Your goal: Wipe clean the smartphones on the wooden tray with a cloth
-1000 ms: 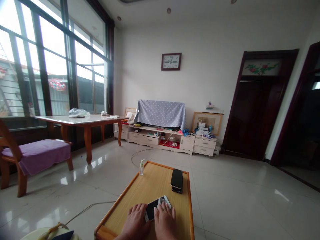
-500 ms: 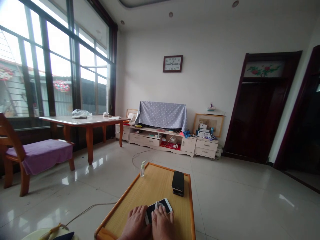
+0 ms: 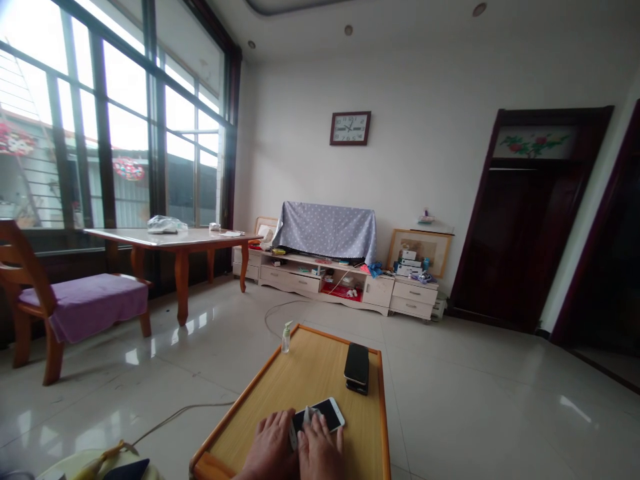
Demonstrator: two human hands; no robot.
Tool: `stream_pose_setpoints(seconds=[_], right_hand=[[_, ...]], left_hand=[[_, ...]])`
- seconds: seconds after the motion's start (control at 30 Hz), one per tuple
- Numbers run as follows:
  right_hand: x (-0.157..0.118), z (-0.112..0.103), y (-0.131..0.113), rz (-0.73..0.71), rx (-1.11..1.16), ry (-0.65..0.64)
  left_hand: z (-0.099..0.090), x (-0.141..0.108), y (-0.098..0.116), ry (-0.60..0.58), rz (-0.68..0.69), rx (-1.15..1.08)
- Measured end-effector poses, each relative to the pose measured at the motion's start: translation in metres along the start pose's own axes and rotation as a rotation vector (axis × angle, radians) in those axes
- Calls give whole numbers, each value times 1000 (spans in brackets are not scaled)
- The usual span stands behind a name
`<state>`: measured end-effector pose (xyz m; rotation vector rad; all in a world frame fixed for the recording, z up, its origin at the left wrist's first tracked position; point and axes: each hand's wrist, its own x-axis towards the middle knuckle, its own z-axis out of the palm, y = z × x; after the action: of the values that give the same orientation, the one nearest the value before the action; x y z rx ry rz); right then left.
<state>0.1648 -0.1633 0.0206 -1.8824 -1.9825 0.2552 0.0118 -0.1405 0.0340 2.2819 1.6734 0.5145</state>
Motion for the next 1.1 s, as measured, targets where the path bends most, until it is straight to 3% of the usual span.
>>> stream_pose_setpoints(seconds=[0.13,0.3,0.4,0.6,0.87,1.1], right_hand=[[-9,-2,-12,-97,118,-97],[3,-20,2,70,18,-55],[6,-15,1,126,-37,-28],[-8,0,-11,-63,98,-83],[0,-18,19,155,-46,7],[-15,1,3,-88,14,-39]], left_hand=[[3,0,-3,-8,-1,-9],[1,0,-1,12,-7,2],[1,0,0,12,-3,-3],[0,-1,-1,9,-5,-25],[-5,-3,2,7,15,-34],[-9,-3,1,-18,7,-50]])
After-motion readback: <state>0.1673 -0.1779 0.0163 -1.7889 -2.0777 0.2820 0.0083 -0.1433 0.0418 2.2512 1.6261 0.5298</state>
